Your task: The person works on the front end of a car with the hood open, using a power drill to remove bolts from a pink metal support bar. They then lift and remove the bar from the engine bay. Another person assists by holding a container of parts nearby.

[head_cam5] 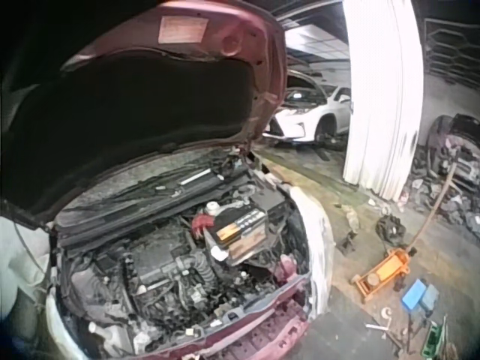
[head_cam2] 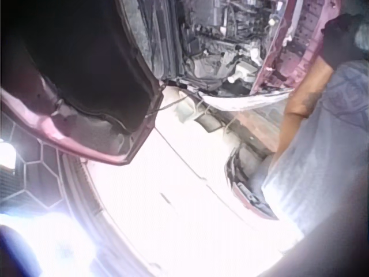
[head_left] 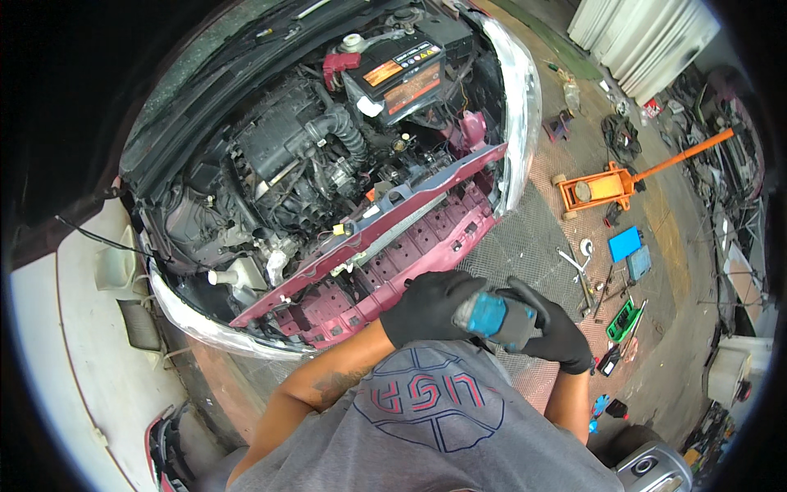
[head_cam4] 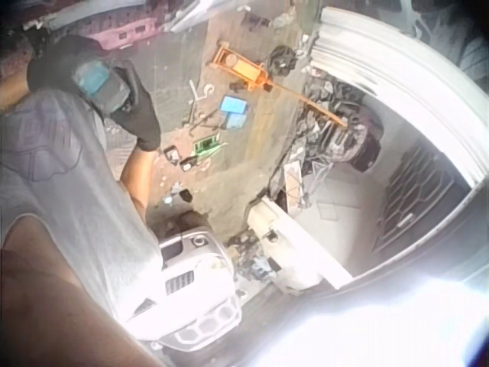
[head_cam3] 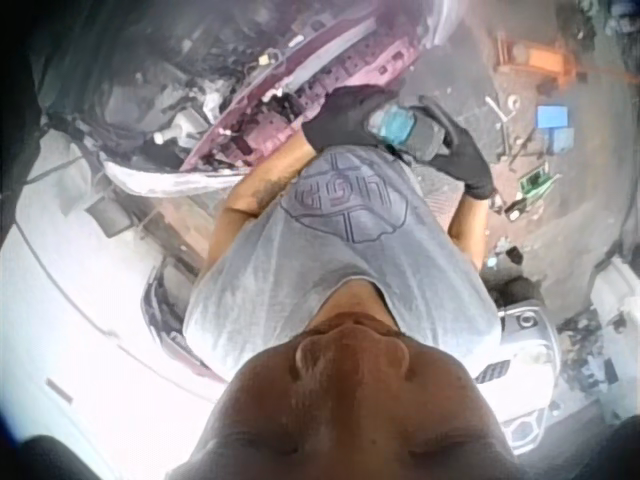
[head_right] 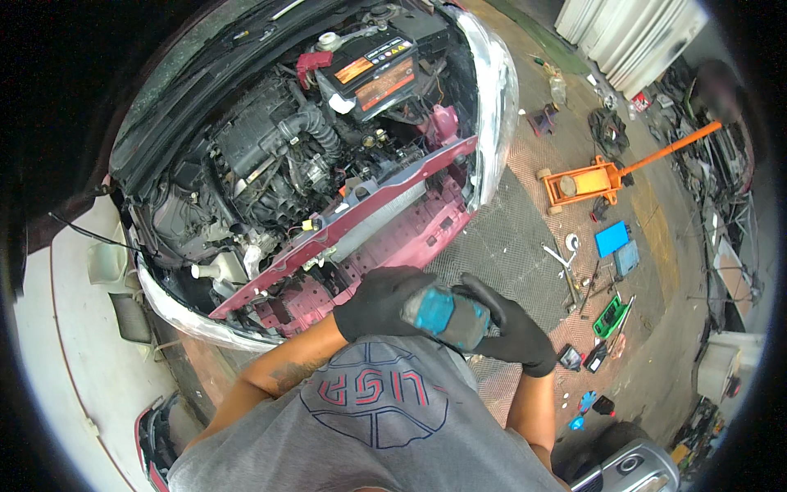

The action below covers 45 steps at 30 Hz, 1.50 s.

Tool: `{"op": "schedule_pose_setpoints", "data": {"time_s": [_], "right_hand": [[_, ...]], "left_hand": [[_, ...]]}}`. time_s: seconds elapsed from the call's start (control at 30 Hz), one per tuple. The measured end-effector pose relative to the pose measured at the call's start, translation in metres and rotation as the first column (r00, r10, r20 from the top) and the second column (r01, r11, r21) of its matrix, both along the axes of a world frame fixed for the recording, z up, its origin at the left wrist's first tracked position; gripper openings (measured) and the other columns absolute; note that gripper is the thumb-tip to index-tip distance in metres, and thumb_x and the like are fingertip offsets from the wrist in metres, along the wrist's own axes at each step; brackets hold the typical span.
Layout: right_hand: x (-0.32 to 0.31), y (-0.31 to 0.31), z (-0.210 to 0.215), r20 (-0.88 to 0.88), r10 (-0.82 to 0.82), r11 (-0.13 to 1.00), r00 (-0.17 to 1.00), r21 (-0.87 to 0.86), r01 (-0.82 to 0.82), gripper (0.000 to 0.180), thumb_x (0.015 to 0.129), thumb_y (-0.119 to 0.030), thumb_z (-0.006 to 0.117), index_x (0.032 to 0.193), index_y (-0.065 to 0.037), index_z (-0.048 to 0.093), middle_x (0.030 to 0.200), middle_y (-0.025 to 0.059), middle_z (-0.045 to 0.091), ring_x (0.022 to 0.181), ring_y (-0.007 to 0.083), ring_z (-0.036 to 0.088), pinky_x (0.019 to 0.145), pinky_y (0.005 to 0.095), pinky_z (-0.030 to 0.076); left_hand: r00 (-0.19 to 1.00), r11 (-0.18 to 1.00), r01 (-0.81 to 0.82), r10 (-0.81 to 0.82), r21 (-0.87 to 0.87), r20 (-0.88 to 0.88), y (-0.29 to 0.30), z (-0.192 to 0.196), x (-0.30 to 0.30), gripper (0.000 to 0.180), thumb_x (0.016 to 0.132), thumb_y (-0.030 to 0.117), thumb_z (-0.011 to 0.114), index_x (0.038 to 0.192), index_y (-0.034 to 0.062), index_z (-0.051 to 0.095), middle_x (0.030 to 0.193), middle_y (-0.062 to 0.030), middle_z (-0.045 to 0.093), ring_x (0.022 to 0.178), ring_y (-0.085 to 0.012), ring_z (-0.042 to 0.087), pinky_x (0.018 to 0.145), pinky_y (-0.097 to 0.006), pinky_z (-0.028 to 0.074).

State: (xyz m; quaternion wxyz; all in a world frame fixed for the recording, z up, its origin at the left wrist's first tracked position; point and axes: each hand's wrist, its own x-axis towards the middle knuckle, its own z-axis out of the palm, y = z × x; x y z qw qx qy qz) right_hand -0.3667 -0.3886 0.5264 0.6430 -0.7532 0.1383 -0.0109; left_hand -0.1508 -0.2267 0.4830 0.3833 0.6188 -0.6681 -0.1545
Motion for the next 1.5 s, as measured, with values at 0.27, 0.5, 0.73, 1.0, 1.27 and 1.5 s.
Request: {"op": "schedule_pose_setpoints", "data": {"time_s": [0.27,0.5,0.73,1.0,1.27,1.5], "right_hand": [[0.015,0.017,0.008,-0.091,0.094,0.898,0.991,-0.422,-0.124,0.106,0.066,-0.039,0.090,0.147,0.004,0.035,0.122,0.0268,0.062,0.109,0.0389,0.065,0.091,0.0424,0.052],[0.027,0.042,-0.049,-0.088,-0.175,0.848,0.981,-0.520,0.104,0.077,0.069,-0.036,0.087,0.128,0.003,0.057,0.096,0.0215,0.070,0.085,0.0354,0.071,0.073,0.0421,0.056],[-0.014,0.027,-0.128,-0.415,-0.622,0.780,0.664,-0.398,0.482,0.052,0.070,-0.043,0.083,0.094,0.001,0.068,0.082,0.0156,0.072,0.069,0.0227,0.070,0.062,0.0373,0.053],[-0.105,0.003,-0.248,-0.495,-0.795,0.599,0.351,-0.550,0.582,0.059,0.069,-0.056,0.080,0.088,0.000,0.070,0.075,0.0166,0.071,0.069,0.0302,0.071,0.063,0.0413,0.054],[-0.169,-0.001,-0.473,-0.764,-0.632,0.719,0.128,-0.517,0.464,0.073,0.060,-0.056,0.082,0.097,0.005,0.070,0.095,0.0252,0.072,0.086,0.0370,0.072,0.074,0.0444,0.056],[-0.201,0.005,-0.641,-0.829,-0.538,0.430,-0.154,-0.426,0.796,0.079,0.058,-0.058,0.085,0.101,0.006,0.071,0.093,0.0184,0.073,0.085,0.0266,0.072,0.070,0.0400,0.055]], "left_hand": [[0.913,0.990,0.139,-0.128,-0.001,0.388,-0.012,-0.001,-0.011,0.060,0.067,0.026,0.073,0.123,0.0079,0.059,0.107,-0.0079,0.065,0.092,-0.0232,0.065,0.074,-0.039,0.053],[0.961,0.995,0.012,-0.039,0.100,0.275,-0.006,-0.028,-0.005,0.078,0.068,0.030,0.077,0.136,0.0045,0.047,0.120,-0.0138,0.059,0.109,-0.0317,0.058,0.097,-0.045,0.043],[0.818,0.850,-0.519,0.465,0.088,0.338,0.024,-0.065,0.109,0.099,0.065,0.042,0.083,0.143,0.0012,0.039,0.143,-0.0202,0.045,0.134,-0.0380,0.040,0.111,-0.052,0.030],[0.721,0.790,-0.607,0.504,0.083,0.476,0.047,-0.120,0.143,0.073,0.068,0.038,0.082,0.128,0.0072,0.056,0.128,-0.0206,0.056,0.120,-0.0407,0.051,0.101,-0.051,0.041],[0.616,0.709,-0.702,0.553,0.071,0.561,0.066,-0.165,0.154,0.062,0.077,0.028,0.084,0.126,-0.0014,0.059,0.133,-0.0213,0.058,0.121,-0.0383,0.056,0.102,-0.048,0.044],[0.449,0.422,-0.892,0.783,0.164,0.431,0.064,-0.158,0.146,0.061,0.082,0.012,0.081,0.130,-0.0109,0.050,0.129,-0.0222,0.058,0.113,-0.0296,0.057,0.101,-0.044,0.044]]}}
